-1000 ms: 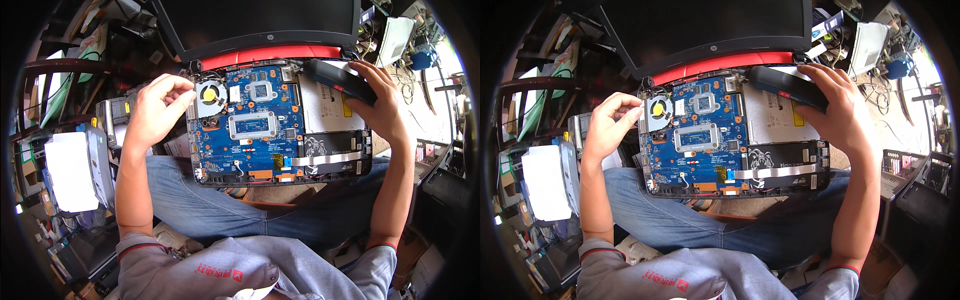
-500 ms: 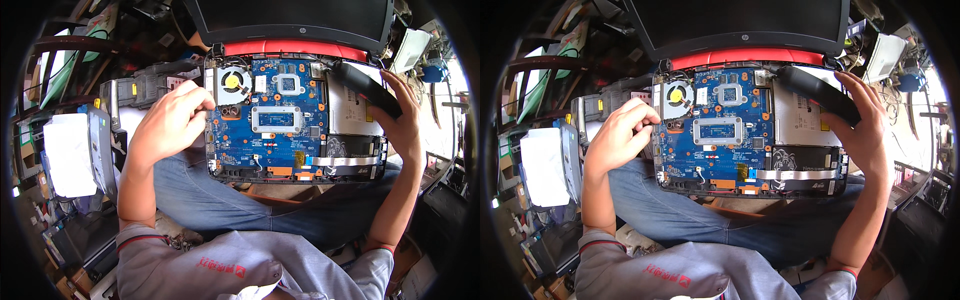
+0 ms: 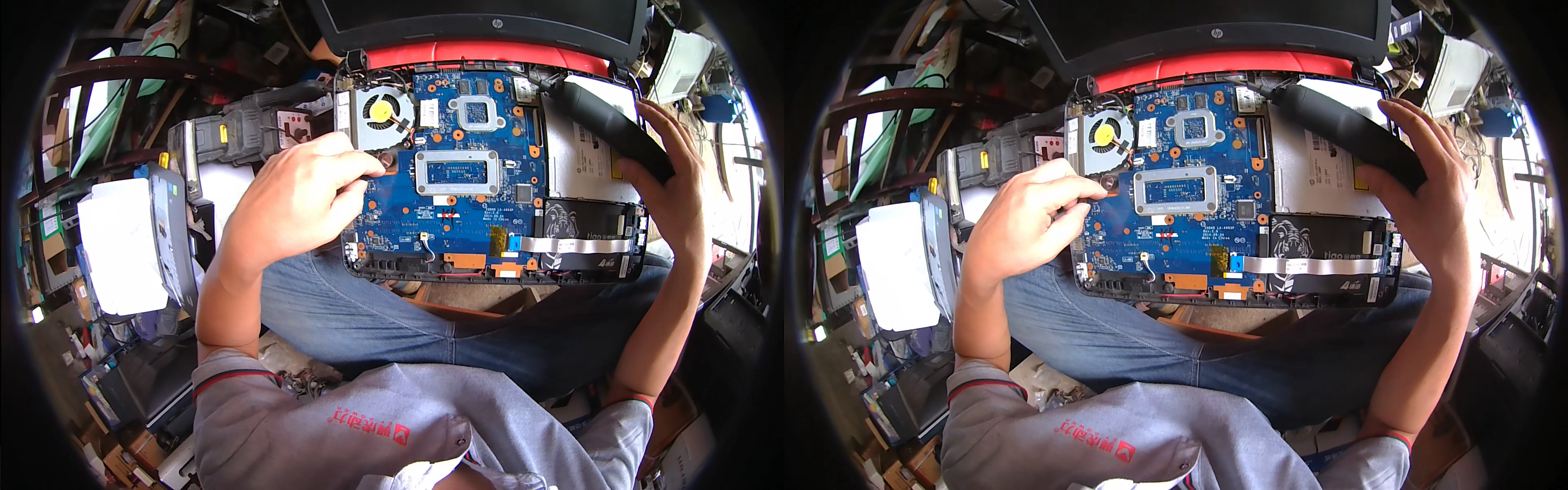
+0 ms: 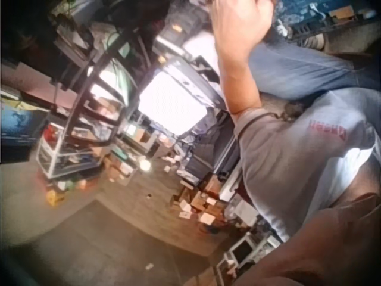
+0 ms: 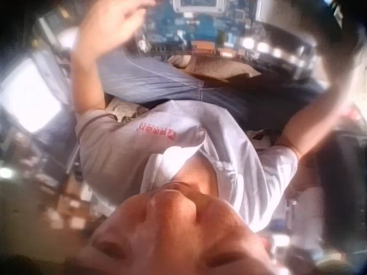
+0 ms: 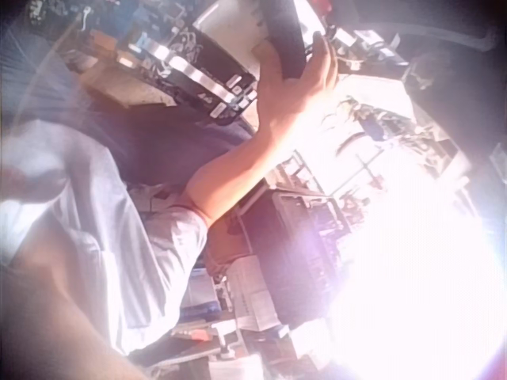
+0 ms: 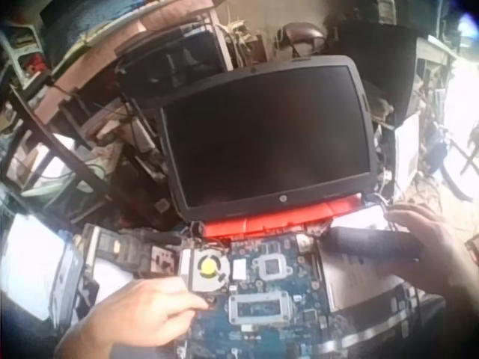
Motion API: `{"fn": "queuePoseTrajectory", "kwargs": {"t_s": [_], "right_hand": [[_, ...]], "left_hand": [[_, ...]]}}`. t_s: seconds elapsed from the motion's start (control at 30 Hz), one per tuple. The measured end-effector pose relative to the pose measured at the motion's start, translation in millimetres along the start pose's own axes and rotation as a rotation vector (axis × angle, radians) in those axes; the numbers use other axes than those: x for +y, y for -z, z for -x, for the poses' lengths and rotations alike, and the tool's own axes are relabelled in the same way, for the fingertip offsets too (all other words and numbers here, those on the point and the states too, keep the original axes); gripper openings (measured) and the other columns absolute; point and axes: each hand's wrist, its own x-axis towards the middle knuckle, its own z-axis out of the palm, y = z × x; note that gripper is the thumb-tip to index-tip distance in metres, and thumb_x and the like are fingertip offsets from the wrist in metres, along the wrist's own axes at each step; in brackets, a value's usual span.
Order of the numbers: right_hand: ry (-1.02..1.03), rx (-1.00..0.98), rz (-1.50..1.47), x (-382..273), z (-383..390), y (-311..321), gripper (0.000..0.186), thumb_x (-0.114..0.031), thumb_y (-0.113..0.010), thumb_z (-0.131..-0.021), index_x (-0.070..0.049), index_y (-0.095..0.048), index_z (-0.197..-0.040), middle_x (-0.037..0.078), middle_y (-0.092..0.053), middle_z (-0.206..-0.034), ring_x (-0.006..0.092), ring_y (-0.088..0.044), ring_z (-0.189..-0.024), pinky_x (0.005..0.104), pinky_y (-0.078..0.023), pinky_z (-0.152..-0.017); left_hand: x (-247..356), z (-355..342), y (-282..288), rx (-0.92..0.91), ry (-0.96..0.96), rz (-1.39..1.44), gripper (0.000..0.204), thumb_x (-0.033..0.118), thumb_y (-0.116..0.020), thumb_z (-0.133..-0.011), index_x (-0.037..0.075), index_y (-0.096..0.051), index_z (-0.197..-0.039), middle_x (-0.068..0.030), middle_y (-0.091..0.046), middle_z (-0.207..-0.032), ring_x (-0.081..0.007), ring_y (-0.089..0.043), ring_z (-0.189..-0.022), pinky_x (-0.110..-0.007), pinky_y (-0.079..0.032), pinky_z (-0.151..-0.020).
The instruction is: The person uses a power screwdriver to remove screws from a laptop motherboard and detaches internal components. They then remove the hard drive and battery from the laptop chassis.
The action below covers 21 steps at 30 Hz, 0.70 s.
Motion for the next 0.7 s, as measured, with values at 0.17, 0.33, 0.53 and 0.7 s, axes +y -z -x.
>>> {"fn": "queuePoseTrajectory", "kwargs": {"t_s": [0.17, 0.33, 0.53, 0.7], "right_hand": [[0.036, 0.006, -0.017, 2, 1, -3, 0.064, -0.003, -0.082, -0.073, -0.007, -0.063, -0.134, 0.016, -0.064, -0.131, 0.0337, -0.062, -0.12, 0.0405, -0.049, -0.103], [0.011, -0.007, -0.001, 1, 1, -2, 0.063, -0.004, -0.083, -0.074, -0.007, -0.063, -0.134, 0.015, -0.064, -0.13, 0.0328, -0.063, -0.118, 0.0398, -0.05, -0.102], [0.04, -0.014, 0.051, 6, 2, -2, 0.06, -0.008, -0.083, -0.076, -0.007, -0.064, -0.133, 0.015, -0.065, -0.13, 0.0318, -0.064, -0.118, 0.0394, -0.05, -0.101], [0.024, -0.032, 0.058, 1, 3, -6, 0.06, -0.009, -0.084, -0.077, -0.008, -0.063, -0.134, 0.014, -0.065, -0.129, 0.0312, -0.065, -0.116, 0.0401, -0.052, -0.1]], "left_hand": [[6, 1, -8, 0.065, 0.007, 0.006, 0.019, 0.004, -0.064, -0.085, 0.0, -0.072, -0.101, -0.0109, -0.062, -0.086, -0.0252, -0.062, -0.074, -0.036, -0.049, -0.068], [1, -5, -7, -0.008, 0.071, 0.136, 0.012, 0.007, -0.069, -0.084, -0.001, -0.068, -0.093, -0.0066, -0.056, -0.082, -0.0168, -0.053, -0.072, -0.031, -0.045, -0.066], [-2, -11, -6, -0.066, 0.106, 0.159, 0.012, 0.011, -0.071, -0.086, 0.001, -0.067, -0.091, -0.0049, -0.054, -0.081, -0.0144, -0.05, -0.071, -0.03, -0.043, -0.065], [-2, -13, -10, -0.03, 0.126, 0.129, 0.016, 0.016, -0.072, -0.089, 0.001, -0.066, -0.089, -0.0067, -0.055, -0.08, -0.0178, -0.051, -0.071, -0.032, -0.044, -0.065]]}}
